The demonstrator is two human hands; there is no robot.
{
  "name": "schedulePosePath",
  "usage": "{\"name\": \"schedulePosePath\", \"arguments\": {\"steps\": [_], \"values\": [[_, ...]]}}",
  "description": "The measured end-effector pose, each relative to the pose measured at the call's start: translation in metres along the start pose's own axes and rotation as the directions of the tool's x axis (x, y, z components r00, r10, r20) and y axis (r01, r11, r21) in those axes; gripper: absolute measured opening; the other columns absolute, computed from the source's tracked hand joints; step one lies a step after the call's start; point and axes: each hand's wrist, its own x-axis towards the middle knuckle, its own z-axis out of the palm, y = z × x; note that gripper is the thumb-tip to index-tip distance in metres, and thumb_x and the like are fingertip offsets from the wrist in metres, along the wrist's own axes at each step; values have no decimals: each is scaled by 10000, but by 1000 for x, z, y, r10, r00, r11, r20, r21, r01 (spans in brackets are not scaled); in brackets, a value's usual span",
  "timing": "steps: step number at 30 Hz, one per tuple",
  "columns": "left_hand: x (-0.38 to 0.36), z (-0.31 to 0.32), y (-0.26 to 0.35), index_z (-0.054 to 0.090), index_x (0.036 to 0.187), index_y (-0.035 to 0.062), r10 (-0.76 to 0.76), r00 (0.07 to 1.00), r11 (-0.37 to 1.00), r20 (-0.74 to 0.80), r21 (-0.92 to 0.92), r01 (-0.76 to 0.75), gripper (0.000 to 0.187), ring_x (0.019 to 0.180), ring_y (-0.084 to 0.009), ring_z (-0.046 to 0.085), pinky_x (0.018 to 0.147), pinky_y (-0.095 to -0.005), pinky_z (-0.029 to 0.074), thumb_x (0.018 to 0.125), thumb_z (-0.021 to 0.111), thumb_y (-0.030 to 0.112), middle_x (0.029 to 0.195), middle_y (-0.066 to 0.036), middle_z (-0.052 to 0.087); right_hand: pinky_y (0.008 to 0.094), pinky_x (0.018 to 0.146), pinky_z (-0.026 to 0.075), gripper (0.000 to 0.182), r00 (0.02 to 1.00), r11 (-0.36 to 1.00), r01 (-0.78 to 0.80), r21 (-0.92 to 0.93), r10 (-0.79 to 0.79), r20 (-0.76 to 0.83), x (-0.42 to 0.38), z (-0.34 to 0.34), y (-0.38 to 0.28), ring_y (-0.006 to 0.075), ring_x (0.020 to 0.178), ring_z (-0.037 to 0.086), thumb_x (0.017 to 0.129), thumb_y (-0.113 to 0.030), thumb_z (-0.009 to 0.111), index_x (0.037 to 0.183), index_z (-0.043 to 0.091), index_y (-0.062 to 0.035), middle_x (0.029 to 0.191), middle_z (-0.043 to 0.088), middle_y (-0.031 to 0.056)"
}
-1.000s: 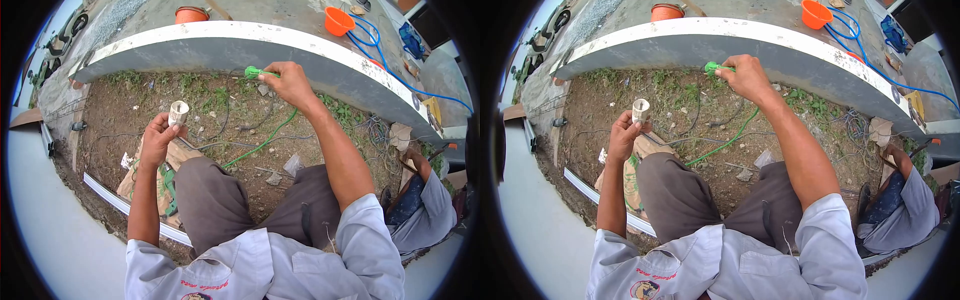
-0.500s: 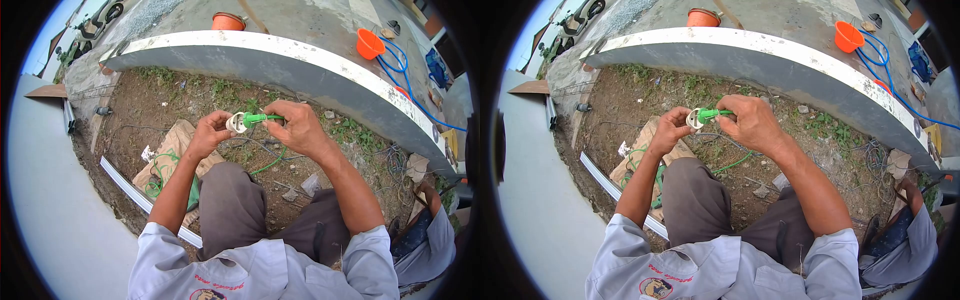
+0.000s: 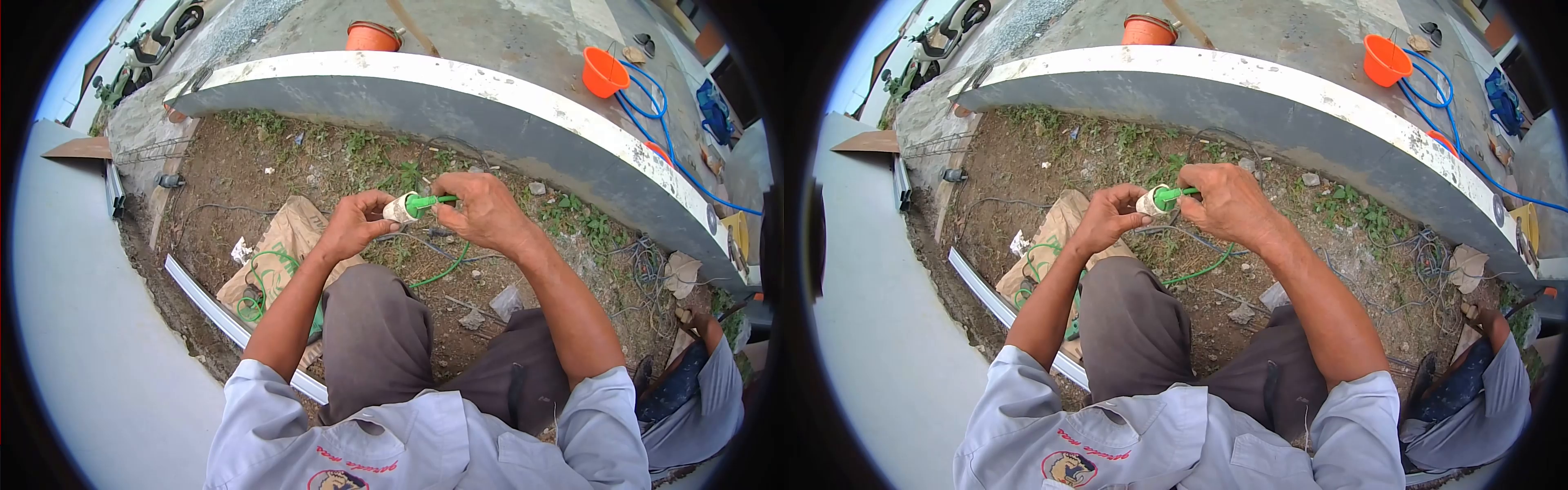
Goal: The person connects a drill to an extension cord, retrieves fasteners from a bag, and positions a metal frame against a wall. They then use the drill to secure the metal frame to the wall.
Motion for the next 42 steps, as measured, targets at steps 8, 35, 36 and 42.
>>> {"name": "schedulePosePath", "arguments": {"steps": [8,35,36,42], "values": [[-1,2,4,669,1259,-34,-14,1000,999,18,-38,14,386,1038,-151,711,946,-330,571,892,785,-11,1128,-66,749,505,693,502,178,1000,998,-3,-67,5,28,0,9,8,368,748,686,918,-174,738,975,707,-8,793,690,177],[-170,-34,-247,363,1398,16,-453,318,386,-833,138,912,1053,1275,-469,575,1040,-563,508,660,935,504,1358,-312,545,506,1038,484,512,919,880,-295,-373,368,140,-10,41,104,398,1256,579,832,-165,833,1301,670,-36,1263,656,204],[-170,-34,-246,364,1393,18,-480,284,375,-830,98,922,1045,1271,-465,582,1039,-561,510,658,937,489,1357,-311,547,504,1037,487,513,939,900,-266,-344,322,117,-8,40,98,400,1248,585,833,-161,832,1303,668,-36,1255,659,205],[-164,-44,-253,342,1403,23,-537,235,366,-810,27,930,1004,1245,-455,611,1045,-530,520,675,926,393,1357,-299,566,503,998,495,461,957,922,-187,-338,249,149,-3,35,80,404,1184,611,861,-146,808,1281,655,-35,1204,657,195]]}}
